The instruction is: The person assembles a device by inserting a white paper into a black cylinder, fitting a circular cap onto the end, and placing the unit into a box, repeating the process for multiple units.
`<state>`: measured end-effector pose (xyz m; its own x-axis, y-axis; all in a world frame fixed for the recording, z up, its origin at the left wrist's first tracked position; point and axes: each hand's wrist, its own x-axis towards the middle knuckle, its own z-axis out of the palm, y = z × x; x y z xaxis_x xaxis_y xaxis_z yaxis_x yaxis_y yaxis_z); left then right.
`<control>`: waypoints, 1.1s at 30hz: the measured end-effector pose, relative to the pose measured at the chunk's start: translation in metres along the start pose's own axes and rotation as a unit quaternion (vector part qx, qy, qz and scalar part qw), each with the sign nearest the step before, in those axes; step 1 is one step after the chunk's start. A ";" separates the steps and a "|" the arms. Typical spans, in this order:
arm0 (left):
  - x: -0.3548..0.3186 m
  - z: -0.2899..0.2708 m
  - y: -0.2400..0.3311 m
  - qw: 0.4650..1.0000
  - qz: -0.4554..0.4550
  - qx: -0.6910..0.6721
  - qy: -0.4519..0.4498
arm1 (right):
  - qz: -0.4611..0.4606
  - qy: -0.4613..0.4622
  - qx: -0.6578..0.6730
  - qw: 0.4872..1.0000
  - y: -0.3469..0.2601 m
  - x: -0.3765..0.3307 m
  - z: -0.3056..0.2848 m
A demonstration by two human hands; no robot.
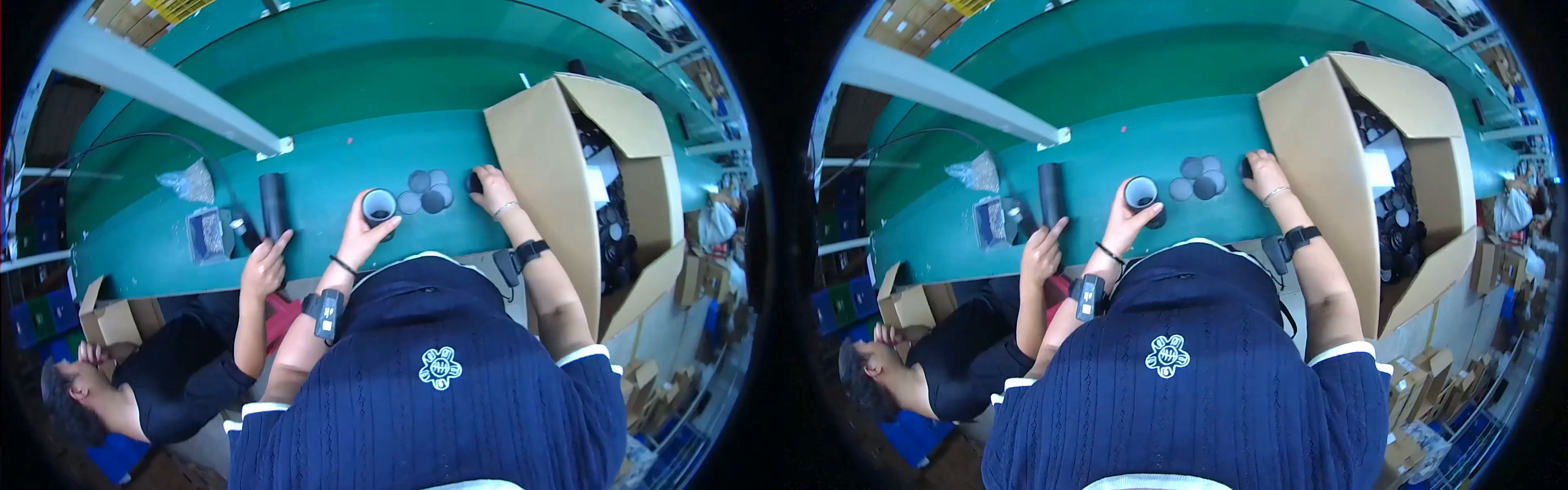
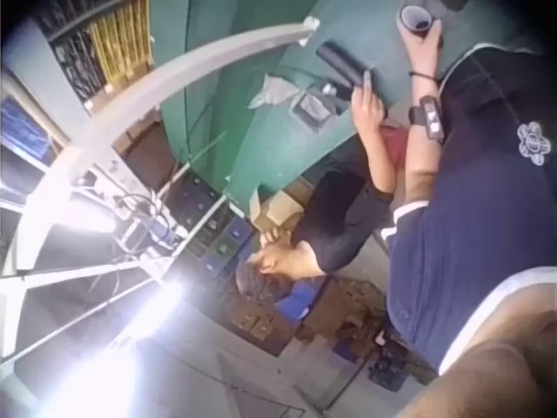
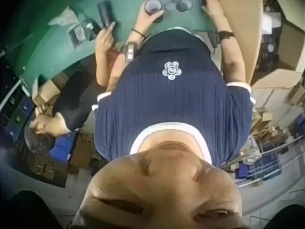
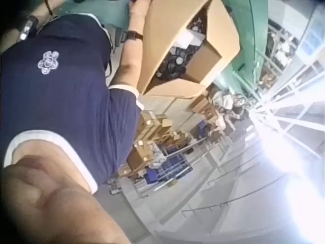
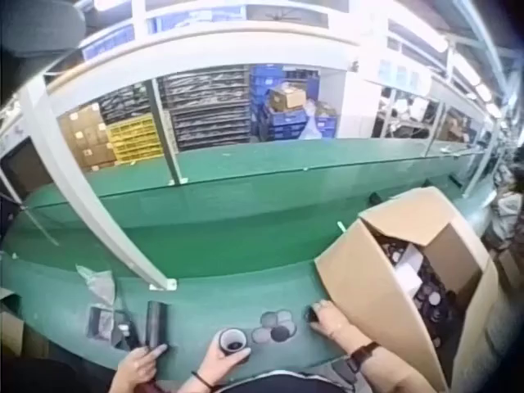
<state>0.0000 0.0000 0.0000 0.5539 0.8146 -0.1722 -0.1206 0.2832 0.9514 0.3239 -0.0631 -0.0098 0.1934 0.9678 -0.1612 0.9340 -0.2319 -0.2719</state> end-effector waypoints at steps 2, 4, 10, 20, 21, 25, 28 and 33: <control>-0.003 -0.009 0.001 0.999 0.019 0.006 0.030 | 0.005 0.056 0.141 0.988 -0.032 -0.016 -0.038; 0.001 -0.033 0.017 0.999 0.008 -0.010 0.050 | 0.061 0.147 0.265 0.951 -0.048 -0.025 -0.078; -0.012 -0.012 0.021 0.999 0.011 0.000 0.048 | 0.181 0.405 -0.041 0.895 0.082 -0.070 -0.152; -0.020 -0.020 0.024 0.998 -0.013 -0.003 0.063 | -0.064 0.008 0.123 0.990 -0.079 0.039 0.018; -0.025 -0.023 0.025 0.997 -0.015 -0.002 0.073 | -0.061 0.045 0.079 0.994 -0.093 0.047 0.031; -0.028 -0.029 0.028 0.997 -0.007 -0.015 0.079 | -0.062 0.048 0.026 0.997 -0.096 0.081 0.059; -0.029 -0.033 0.036 0.998 -0.028 -0.030 0.049 | -0.079 0.061 0.173 0.980 -0.094 0.092 0.051; -0.025 -0.027 0.057 0.995 0.003 0.046 -0.084 | -0.138 -0.076 0.329 0.931 -0.158 0.047 -0.028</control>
<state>-0.0428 0.0091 0.0517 0.6836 0.7185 -0.1285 -0.0531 0.2245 0.9730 0.1939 0.0215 0.0525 -0.1191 0.9859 -0.1177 0.5461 -0.0340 -0.8370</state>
